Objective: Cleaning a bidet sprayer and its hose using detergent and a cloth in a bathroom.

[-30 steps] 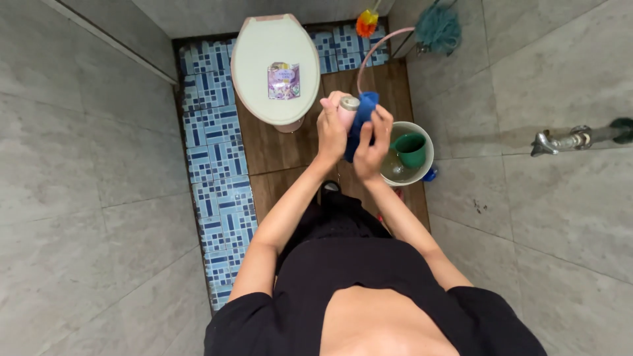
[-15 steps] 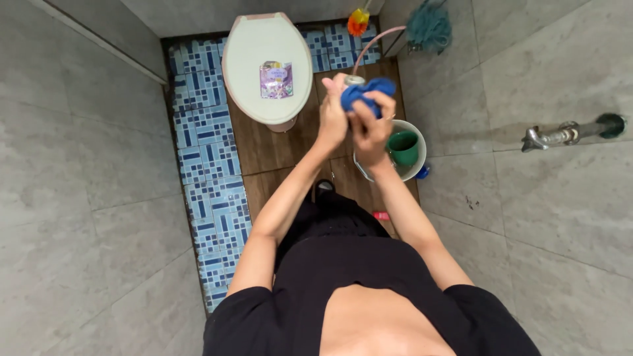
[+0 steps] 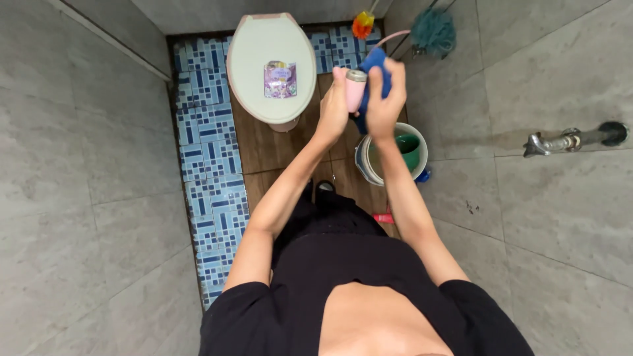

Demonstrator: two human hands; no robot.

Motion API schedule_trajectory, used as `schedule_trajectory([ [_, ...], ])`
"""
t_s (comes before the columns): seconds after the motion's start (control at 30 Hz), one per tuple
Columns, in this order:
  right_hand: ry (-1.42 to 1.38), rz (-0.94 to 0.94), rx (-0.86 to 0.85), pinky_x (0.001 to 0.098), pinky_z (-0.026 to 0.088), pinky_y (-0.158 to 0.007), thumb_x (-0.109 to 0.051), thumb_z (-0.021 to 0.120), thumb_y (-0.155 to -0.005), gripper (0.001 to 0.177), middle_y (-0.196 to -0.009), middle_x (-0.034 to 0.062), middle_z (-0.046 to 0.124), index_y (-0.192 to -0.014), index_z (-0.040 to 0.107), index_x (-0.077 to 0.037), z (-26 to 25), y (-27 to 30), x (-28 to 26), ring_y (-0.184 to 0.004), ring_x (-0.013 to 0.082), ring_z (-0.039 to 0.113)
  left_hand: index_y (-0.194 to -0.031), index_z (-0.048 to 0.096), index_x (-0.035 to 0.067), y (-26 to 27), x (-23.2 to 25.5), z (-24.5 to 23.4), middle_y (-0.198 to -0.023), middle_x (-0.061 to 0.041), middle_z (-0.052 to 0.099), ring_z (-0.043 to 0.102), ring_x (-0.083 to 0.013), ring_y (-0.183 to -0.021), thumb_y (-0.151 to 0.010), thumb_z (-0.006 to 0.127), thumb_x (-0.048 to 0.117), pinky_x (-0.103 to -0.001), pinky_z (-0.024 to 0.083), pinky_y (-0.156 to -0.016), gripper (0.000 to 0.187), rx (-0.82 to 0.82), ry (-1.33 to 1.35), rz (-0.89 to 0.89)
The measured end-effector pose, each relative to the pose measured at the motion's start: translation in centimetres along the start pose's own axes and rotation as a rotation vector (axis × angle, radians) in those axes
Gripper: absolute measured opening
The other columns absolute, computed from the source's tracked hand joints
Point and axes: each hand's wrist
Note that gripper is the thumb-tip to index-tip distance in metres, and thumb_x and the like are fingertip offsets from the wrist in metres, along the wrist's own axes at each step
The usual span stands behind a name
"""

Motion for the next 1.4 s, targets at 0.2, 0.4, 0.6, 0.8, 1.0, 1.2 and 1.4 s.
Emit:
schedule_trajectory([
  [0.2,0.054,-0.225,-0.063,0.0405,0.042,-0.106,-0.031,0.073,-0.103,0.028,-0.116,0.0110,0.056,-0.109,0.063,-0.004,-0.8,1.8,-1.4,-0.114,0.0283,0.051,-0.122,0.066,0.006,-1.8,-1.7,-1.4,-0.099,-0.009,0.067,0.062,-0.0170,-0.087,-0.107,0.025,0.064,-0.030,0.051,-0.078,0.073,-0.023,0.100,0.013],
  [0.4,0.023,-0.004,0.003,0.0411,0.035,-0.121,-0.034,0.058,-0.111,0.037,-0.148,0.0181,0.045,-0.133,0.062,-0.005,0.2,1.6,0.7,-0.140,0.0338,0.047,-0.145,0.055,0.008,-1.6,-3.9,-1.3,-0.120,-0.007,0.068,0.063,-0.0184,-0.101,-0.107,0.035,0.055,-0.031,0.049,-0.088,0.064,-0.117,0.132,-0.030],
  [0.6,0.079,-0.149,-0.020,0.0419,0.040,-0.116,-0.025,0.059,-0.112,0.028,-0.144,0.0165,0.052,-0.130,0.058,-0.004,-2.4,2.0,0.8,-0.134,0.0318,0.051,-0.157,0.038,0.005,0.0,1.3,-2.7,-0.148,-0.007,0.051,0.050,-0.0161,-0.138,-0.090,0.070,-0.001,-0.030,0.042,-0.117,0.075,-0.578,0.236,0.272],
  [0.8,0.184,-0.105,0.036,0.0381,0.049,-0.104,-0.020,0.060,-0.111,0.021,-0.124,0.0159,0.062,-0.121,0.062,-0.001,-2.2,-0.4,0.8,-0.117,0.0242,0.058,-0.157,0.034,0.006,-1.1,-1.0,-2.8,-0.138,-0.008,0.055,0.060,-0.0162,-0.123,-0.087,0.072,-0.011,-0.032,0.055,-0.103,0.081,-0.671,0.209,0.122],
  [1.0,-0.604,0.581,0.053,0.0304,0.053,-0.098,-0.031,0.055,-0.110,0.039,-0.122,0.0055,0.069,-0.135,0.062,-0.001,-4.4,-1.2,2.5,-0.108,0.0131,0.064,-0.153,0.043,0.002,-0.8,2.2,-3.0,-0.138,-0.009,0.063,0.070,-0.0186,-0.113,-0.090,0.080,-0.007,-0.037,0.061,-0.102,0.074,-0.599,0.125,0.167],
  [1.2,-0.496,0.553,0.102,0.0303,0.052,-0.106,-0.032,0.050,-0.111,0.044,-0.132,0.0072,0.067,-0.141,0.059,0.000,-5.5,1.3,4.3,-0.119,0.0146,0.064,-0.152,0.037,0.004,-0.6,3.9,-2.7,-0.144,-0.008,0.057,0.066,-0.0181,-0.117,-0.091,0.080,0.004,-0.036,0.057,-0.103,0.074,-0.620,0.054,0.255],
  [1.4,-0.013,0.164,0.071,0.0329,0.042,-0.113,-0.020,0.051,-0.115,0.033,-0.136,0.0135,0.061,-0.135,0.060,0.006,-0.5,2.8,-1.3,-0.129,0.0235,0.057,-0.139,0.051,0.005,-1.6,-0.5,-0.8,-0.136,-0.014,0.052,0.057,-0.0298,-0.127,-0.107,0.065,0.026,-0.039,0.046,-0.109,0.040,-0.226,-0.352,0.612],
])
Point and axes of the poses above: each hand's wrist, its own y-axis away from the middle knuckle, its own z-axis out of the palm, x = y × z
